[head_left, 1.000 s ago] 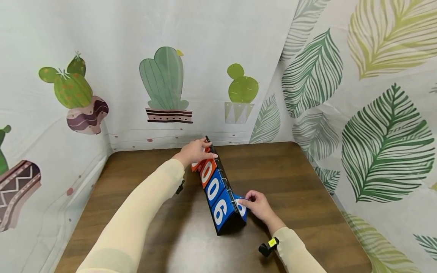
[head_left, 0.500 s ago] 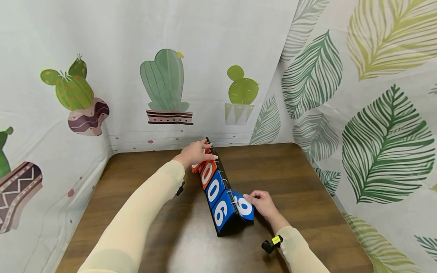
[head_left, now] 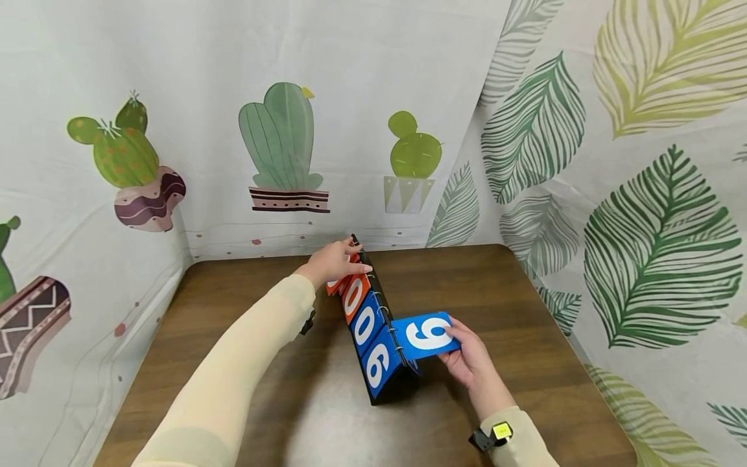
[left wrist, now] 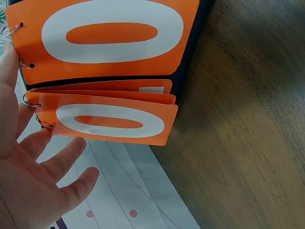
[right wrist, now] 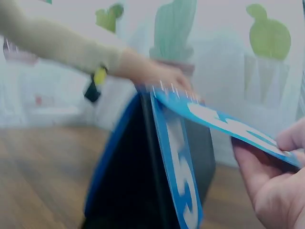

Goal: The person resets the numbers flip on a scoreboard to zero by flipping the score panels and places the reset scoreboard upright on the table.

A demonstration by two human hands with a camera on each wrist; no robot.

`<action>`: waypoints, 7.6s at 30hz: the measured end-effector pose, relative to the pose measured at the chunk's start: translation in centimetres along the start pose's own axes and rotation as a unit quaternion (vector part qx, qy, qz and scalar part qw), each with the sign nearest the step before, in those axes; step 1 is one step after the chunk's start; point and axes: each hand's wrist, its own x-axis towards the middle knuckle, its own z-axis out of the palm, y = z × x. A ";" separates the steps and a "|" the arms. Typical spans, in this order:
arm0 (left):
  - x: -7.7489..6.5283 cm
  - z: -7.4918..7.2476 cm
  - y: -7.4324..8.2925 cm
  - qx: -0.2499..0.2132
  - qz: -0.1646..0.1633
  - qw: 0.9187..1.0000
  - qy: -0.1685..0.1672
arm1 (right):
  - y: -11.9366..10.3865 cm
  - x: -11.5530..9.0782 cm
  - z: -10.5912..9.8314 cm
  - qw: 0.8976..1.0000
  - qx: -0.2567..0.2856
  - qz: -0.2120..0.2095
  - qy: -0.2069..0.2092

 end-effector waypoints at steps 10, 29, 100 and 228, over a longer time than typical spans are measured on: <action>0.2 -0.1 -0.1 0.021 -0.004 1.000 0.003 | 0.4 -2.8 5.5 0.994 0.071 -0.076 -0.014; 0.4 0.2 0.0 0.007 -0.004 1.000 0.000 | 1.7 -5.7 10.4 0.993 -0.068 -0.098 -0.014; 0.2 0.1 -0.2 0.007 0.016 1.000 0.011 | 9.7 -4.3 11.5 0.115 -0.953 -0.245 -0.136; -0.1 0.2 0.2 -0.009 0.002 1.000 0.004 | -0.4 2.0 -2.3 0.949 -0.305 -0.072 0.029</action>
